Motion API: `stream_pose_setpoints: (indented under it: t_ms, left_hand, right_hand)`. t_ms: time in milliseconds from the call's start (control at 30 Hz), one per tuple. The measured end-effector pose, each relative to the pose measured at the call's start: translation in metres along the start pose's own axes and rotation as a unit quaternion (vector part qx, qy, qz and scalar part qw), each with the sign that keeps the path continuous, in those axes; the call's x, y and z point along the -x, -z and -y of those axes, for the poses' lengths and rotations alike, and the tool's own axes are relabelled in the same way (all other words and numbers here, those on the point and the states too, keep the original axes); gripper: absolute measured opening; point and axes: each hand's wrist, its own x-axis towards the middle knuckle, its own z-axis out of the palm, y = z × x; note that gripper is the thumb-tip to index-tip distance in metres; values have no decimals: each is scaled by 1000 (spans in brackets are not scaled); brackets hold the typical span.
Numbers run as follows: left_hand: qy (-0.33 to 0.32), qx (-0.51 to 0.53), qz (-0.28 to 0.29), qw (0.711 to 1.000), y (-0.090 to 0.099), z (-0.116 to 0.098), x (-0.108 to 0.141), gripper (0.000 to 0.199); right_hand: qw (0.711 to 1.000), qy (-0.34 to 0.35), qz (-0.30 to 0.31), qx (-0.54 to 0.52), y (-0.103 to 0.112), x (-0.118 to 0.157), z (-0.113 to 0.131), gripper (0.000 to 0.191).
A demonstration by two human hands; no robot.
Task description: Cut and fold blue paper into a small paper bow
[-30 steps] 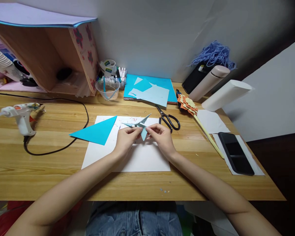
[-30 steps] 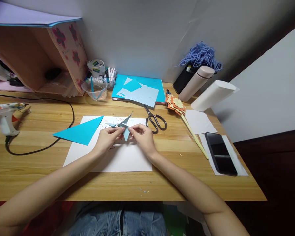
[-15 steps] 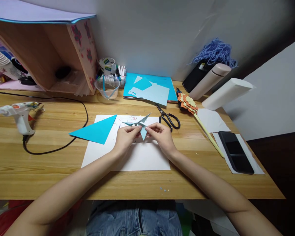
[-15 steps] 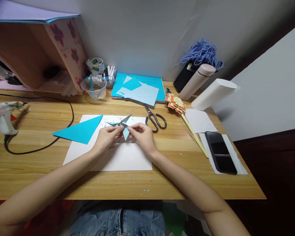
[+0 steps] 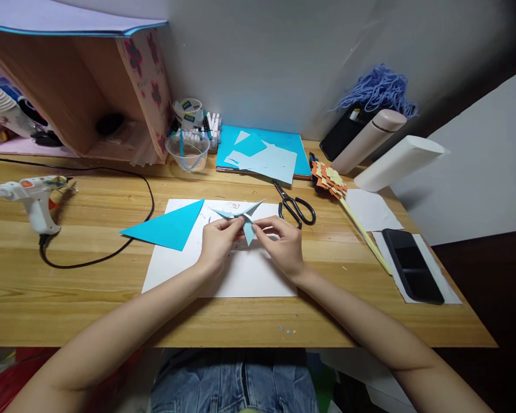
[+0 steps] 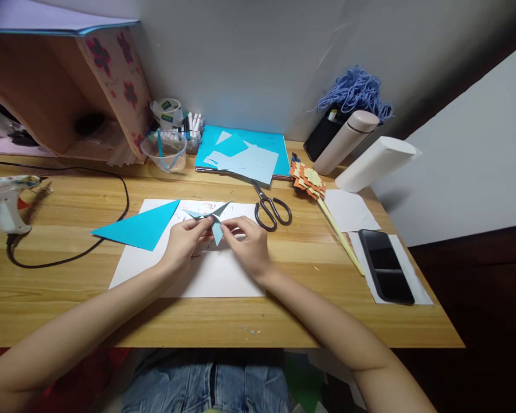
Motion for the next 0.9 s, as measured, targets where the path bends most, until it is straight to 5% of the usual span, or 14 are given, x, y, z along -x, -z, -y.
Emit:
stream_pose_setpoints:
  t_ms: [167, 367, 733, 900]
  left_hand:
    - [-8, -13, 8, 1000, 0, -1, 0, 27]
    - [8, -12, 23, 1000, 1, -1, 0, 25]
    - [11, 0, 41, 999, 2, 5, -2, 29]
    - [14, -12, 24, 1000, 3, 5, -1, 29]
  right_hand:
    - [974, 169, 24, 147, 5, 0, -6, 16]
    - [895, 309, 68, 316, 12, -4, -7, 24]
    - [834, 370, 88, 399, 14, -8, -7, 21]
    - [836, 387, 90, 377, 15, -8, -5, 16]
